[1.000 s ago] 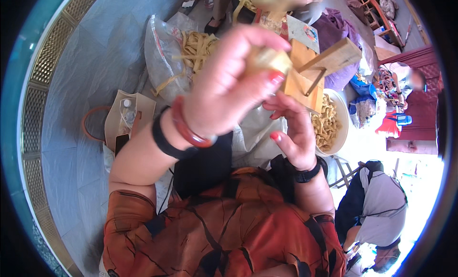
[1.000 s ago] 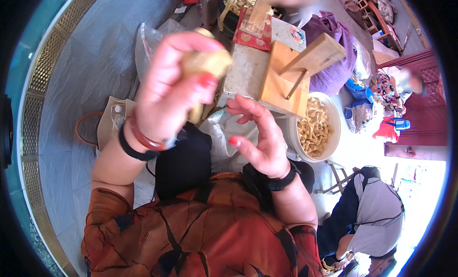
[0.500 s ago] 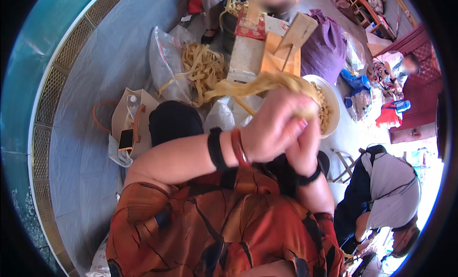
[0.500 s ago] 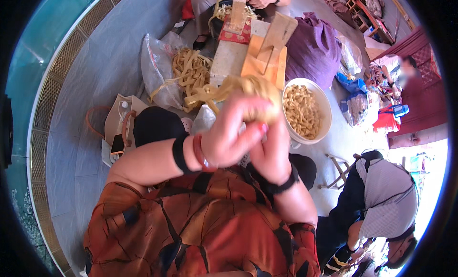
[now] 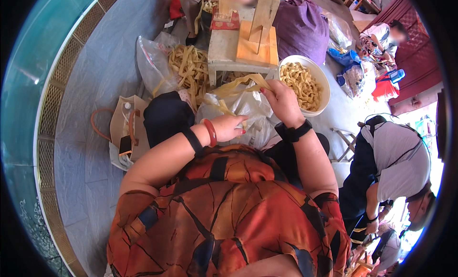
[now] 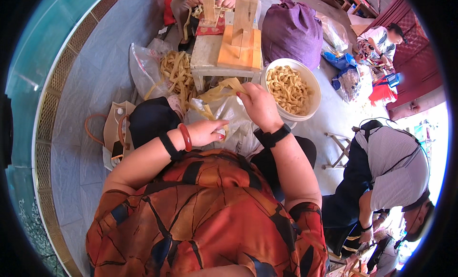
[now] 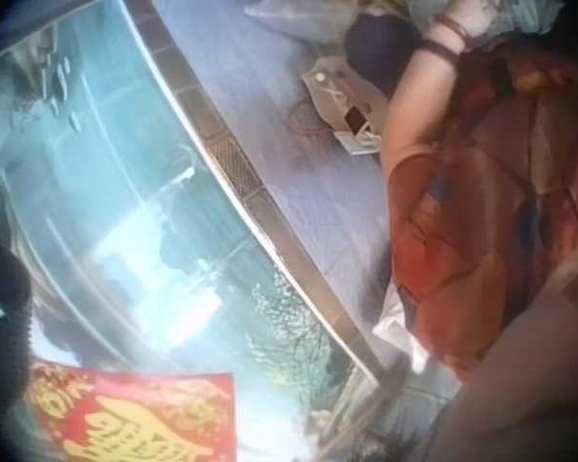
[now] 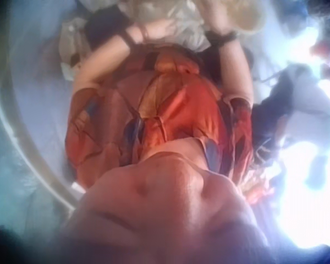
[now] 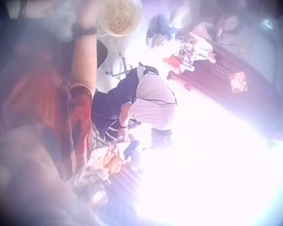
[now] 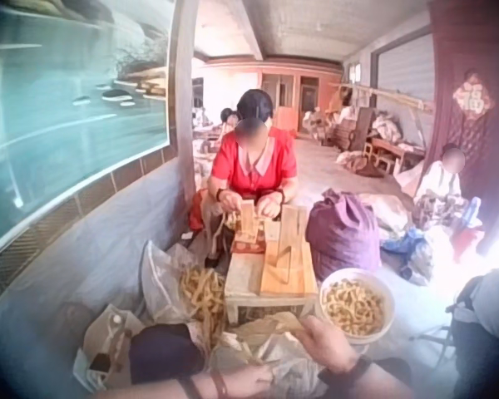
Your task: The person picks up strips of dough, twists and folds them by hand, and places the shaped pieces into a large bucket.
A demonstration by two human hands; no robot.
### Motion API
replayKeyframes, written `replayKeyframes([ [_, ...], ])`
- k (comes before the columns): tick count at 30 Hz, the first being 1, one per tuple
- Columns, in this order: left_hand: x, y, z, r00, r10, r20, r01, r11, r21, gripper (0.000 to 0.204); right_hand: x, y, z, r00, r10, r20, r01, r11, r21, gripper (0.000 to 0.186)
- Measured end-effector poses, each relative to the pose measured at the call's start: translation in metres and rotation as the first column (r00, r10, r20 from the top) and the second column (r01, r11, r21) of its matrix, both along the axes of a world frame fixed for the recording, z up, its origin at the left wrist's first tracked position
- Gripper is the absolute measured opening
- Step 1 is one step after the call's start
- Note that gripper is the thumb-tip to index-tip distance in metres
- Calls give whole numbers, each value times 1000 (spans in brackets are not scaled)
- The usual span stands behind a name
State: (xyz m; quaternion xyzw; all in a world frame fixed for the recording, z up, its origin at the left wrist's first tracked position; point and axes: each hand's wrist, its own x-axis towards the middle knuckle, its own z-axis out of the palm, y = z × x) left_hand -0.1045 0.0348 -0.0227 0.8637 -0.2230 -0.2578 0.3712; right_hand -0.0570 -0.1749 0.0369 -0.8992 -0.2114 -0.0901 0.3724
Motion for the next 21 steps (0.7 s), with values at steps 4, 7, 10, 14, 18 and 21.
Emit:
replayKeyframes([
  [4, 23, 17, 30, 923, 280, 262, -267, 960, -86, 32, 15, 2, 2, 988, 134, 74, -142, 982, 121, 17],
  [7, 43, 26, 49, 746, 554, 368, -277, 762, -586, 24, 17, 0, 2, 985, 171, 33, -166, 979, -117, 16],
  [10, 55, 23, 74, 713, 287, 640, 78, 874, -480, 39, 5, 12, 25, 960, 279, 5, -279, 960, 15, 22],
  [14, 47, 5, 93, 969, 24, 245, 152, 723, -673, 48, -21, 18, 82, 923, 319, -216, -266, 933, 243, 29],
  [18, 45, 15, 147, 940, -67, 336, 232, 847, -479, 35, -24, 6, 93, 916, 315, 248, -364, 914, 181, 18],
  [21, 60, 15, 121, 965, -76, 250, 195, 845, -498, 26, -16, -3, 74, 972, 220, 87, -231, 962, 148, 21],
])
